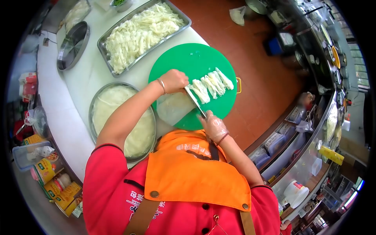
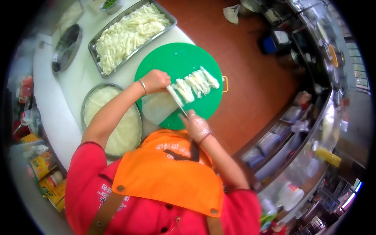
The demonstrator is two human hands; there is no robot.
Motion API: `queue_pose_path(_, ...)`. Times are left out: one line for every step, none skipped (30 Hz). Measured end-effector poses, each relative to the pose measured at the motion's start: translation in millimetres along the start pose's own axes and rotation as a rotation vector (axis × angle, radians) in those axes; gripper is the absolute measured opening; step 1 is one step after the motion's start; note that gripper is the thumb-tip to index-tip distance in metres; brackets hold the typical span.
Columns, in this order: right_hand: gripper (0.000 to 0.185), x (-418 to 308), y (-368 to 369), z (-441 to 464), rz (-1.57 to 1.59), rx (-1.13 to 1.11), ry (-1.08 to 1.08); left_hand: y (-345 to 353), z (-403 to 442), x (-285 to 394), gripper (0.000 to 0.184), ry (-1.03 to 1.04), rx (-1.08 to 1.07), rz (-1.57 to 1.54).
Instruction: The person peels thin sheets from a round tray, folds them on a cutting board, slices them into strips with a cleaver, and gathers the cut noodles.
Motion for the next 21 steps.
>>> queue_pose_path(0.039,15,8,3,-0.094,0.029,-0.177,-4,3,-3,0.028,0.008,0.004,0.015)
queue_pose_path(0.038,2,-4,-7,-0.075,-0.028,-0.093,-8,0,0,0.028,0.015,-0.001,0.019)
queue_pose_path(0.038,-24,-33,-9,-0.062,-0.069,-0.029,-18,0,-1,0.028,-0.002,0.039,0.017)
queue_pose_path(0.037,-38,-47,-10,-0.043,-0.112,0.047,-27,-2,4,0.028,-0.013,0.071,0.007)
queue_pose_path(0.035,-36,-40,-12,-0.018,-0.105,0.049,-29,-5,11,0.028,-0.017,0.096,-0.018)
queue_pose_path(0.036,-33,-30,-14,-0.022,-0.056,-0.026,-18,-9,11,0.028,-0.009,0.056,-0.017)
queue_pose_path(0.036,-29,-17,-13,-0.031,-0.004,-0.108,-6,-12,7,0.028,-0.002,0.023,-0.009)
queue_pose_path(0.037,-23,-12,-11,-0.047,-0.015,-0.113,-9,-9,3,0.027,0.002,-0.002,0.013)
queue_pose_path(0.037,-18,-7,-9,-0.063,-0.026,-0.119,-11,-10,4,0.027,-0.002,0.011,0.021)
queue_pose_path(0.037,-12,-1,-7,-0.079,-0.038,-0.125,-10,-15,10,0.027,-0.009,0.018,0.017)
queue_pose_path(0.038,-35,-26,-7,-0.086,-0.081,-0.069,-19,-14,5,0.027,-0.02,0.038,0.042)
queue_pose_path(0.038,-48,-38,-10,-0.085,-0.13,0.003,-16,-17,1,0.027,-0.031,0.016,0.036)
queue_pose_path(0.038,-45,-29,-12,-0.036,-0.1,-0.009,-9,-23,3,0.027,-0.038,-0.011,0.017)
queue_pose_path(0.037,-36,-13,-11,-0.026,-0.081,-0.017,-4,-27,5,0.027,-0.046,-0.031,-0.001)
queue_pose_path(0.037,-24,5,-7,-0.022,-0.059,-0.032,-3,-25,4,0.027,-0.033,-0.044,0.015)
queue_pose_path(0.036,-18,11,4,-0.02,-0.029,-0.058,-6,-21,-4,0.027,-0.023,-0.052,0.043)
queue_pose_path(0.038,-28,-6,1,-0.182,-0.035,-0.295,-5,-23,-3,0.028,-0.014,-0.073,0.056)
queue_pose_path(0.038,-40,-18,-7,-0.164,-0.086,-0.188,-12,-26,5,0.028,-0.02,-0.023,0.028)
queue_pose_path(0.037,-54,-32,-6,-0.15,-0.12,-0.095,-29,-26,7,0.028,-0.025,0.035,0.022)
queue_pose_path(0.037,-59,-35,-12,-0.128,-0.164,0.018,-36,-27,13,0.028,-0.021,0.081,-0.005)
queue_pose_path(0.037,-52,-23,-11,-0.095,-0.195,0.023,-27,-32,11,0.028,-0.013,0.057,-0.012)
Point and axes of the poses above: each hand's wrist, its own z-axis towards the middle knuckle, its own y-axis out of the palm, x = y × z, the point moved 1 cm from there along z, towards the middle knuckle, and after that the axes turned 2 degrees about x, right-handed, at the moved point
